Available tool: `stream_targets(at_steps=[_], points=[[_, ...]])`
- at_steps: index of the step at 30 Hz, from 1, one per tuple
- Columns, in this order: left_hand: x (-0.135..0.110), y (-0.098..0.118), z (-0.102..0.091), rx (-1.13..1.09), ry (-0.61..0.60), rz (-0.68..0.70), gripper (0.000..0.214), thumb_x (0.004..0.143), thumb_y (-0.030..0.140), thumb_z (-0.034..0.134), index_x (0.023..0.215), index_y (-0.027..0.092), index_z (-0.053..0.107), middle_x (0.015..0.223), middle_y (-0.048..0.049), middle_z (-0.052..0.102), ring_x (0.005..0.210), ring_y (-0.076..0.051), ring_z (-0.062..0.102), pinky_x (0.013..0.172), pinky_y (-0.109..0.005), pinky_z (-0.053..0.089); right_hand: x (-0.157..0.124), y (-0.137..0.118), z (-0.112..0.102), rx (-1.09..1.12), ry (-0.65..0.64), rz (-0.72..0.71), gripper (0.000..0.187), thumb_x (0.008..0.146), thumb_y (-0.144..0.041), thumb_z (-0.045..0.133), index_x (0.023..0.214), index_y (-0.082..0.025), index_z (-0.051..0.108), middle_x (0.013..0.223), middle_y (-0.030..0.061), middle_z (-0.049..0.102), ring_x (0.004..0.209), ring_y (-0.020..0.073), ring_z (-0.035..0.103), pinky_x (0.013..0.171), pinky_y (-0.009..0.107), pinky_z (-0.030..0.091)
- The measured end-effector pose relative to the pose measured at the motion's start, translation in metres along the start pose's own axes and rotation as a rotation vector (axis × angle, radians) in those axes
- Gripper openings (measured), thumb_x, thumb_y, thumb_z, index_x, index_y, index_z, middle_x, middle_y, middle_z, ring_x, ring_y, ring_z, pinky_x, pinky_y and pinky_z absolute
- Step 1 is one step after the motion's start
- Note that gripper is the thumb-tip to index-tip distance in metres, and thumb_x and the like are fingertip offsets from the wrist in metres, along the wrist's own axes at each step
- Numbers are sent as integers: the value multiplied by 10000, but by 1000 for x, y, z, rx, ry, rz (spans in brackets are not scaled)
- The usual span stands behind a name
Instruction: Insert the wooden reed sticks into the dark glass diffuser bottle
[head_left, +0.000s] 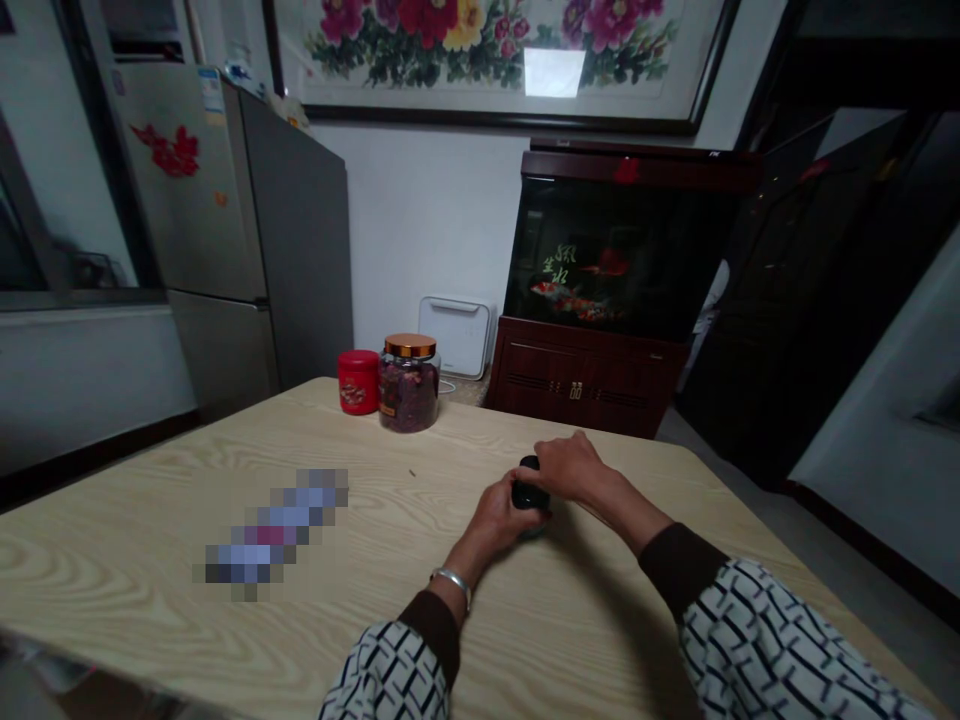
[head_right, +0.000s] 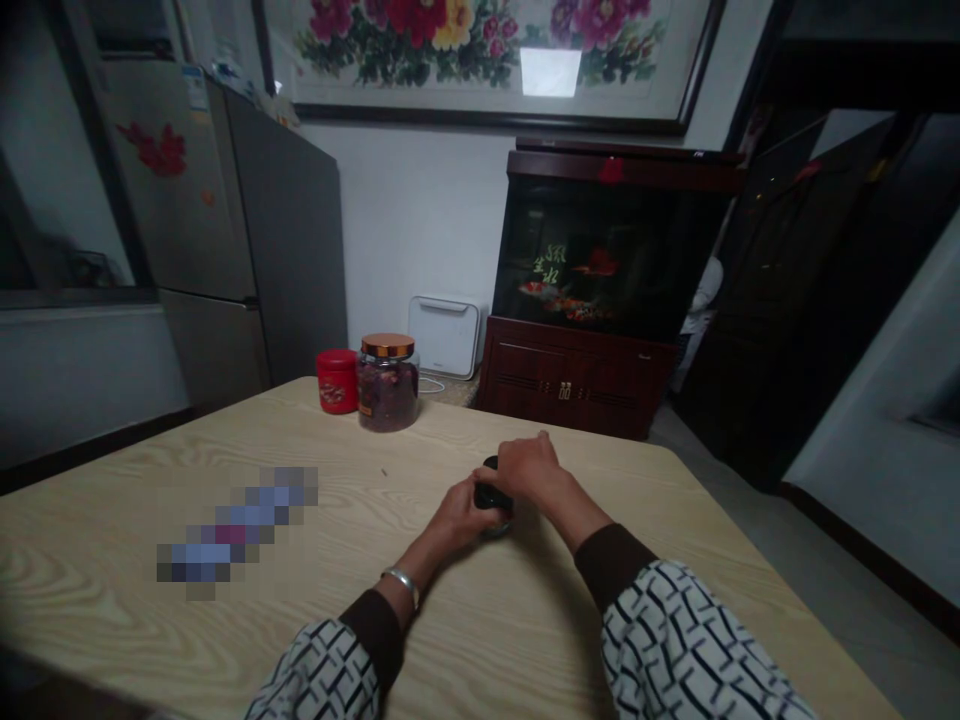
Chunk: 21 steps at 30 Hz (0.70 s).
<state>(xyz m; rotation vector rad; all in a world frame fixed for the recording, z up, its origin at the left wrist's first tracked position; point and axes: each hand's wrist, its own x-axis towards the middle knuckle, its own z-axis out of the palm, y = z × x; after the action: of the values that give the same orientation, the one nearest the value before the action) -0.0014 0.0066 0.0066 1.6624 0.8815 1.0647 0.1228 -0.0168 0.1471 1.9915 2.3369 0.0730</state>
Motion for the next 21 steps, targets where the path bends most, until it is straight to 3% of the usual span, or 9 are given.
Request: stream_targets(at_steps=[2,4,5,7,10,12,14,18,21], points=[[-1,0,-2,49,23,33,519,599,297,808,1063,141,638,910,-51,703,804,-195,618,669,-240,453,1,2,-5,101,-52,-176,536,776,-429,620,1247,-177,588,1257,166,611,1182,329,546,1008,483,331],[-1,-1,-3,69,27,46,542,586,304,819,1068,139,636,921,-59,706,811,-202,625,678,-245,459,1,5,-8,243,-59,-338,749,712,-339,674,1409,-207,434,1429,134,477,1288,281,461,1014,401,365],[0,-1,-3,56,25,48,535,586,296,818,1065,137,640,925,-62,707,818,-206,629,687,-249,464,1,6,-9,280,-45,-350,823,704,-350,686,1450,-195,373,1475,140,419,1321,274,426,1017,381,371],[0,-3,-1,24,23,50,503,594,270,807,1053,133,654,912,-60,707,821,-209,632,707,-258,473,2,5,-8,251,-3,-224,828,725,-464,679,1433,-143,393,1452,187,434,1303,307,444,999,401,393],[1,-4,0,9,24,36,483,601,256,797,1049,132,666,884,-53,704,814,-208,632,715,-264,479,4,-1,-3,77,-13,12,674,767,-608,601,1221,-109,592,1220,231,615,1123,364,583,896,452,441],[0,-4,0,29,30,41,521,591,264,805,1076,139,657,909,-54,704,833,-210,632,721,-263,477,6,-3,-2,16,-42,15,551,778,-574,599,1092,-125,654,1106,218,670,1034,358,625,837,438,457],[0,-3,-2,66,33,50,549,593,278,807,1101,148,643,941,-57,705,849,-210,633,717,-258,472,10,2,-5,53,-50,-87,432,733,-441,671,1060,-160,659,1081,174,683,992,325,633,798,401,464],[0,0,-5,156,23,51,519,613,325,807,1077,160,645,931,-53,703,846,-206,632,717,-260,466,8,25,-16,453,24,-294,492,616,-175,701,1094,-201,586,1041,65,661,938,219,613,788,325,467],[-1,2,-6,168,23,55,558,610,397,821,1087,165,645,934,-54,701,852,-206,631,737,-268,471,-11,43,-9,880,152,-262,545,651,-209,700,1152,-200,488,1013,39,627,914,185,604,781,315,478]])
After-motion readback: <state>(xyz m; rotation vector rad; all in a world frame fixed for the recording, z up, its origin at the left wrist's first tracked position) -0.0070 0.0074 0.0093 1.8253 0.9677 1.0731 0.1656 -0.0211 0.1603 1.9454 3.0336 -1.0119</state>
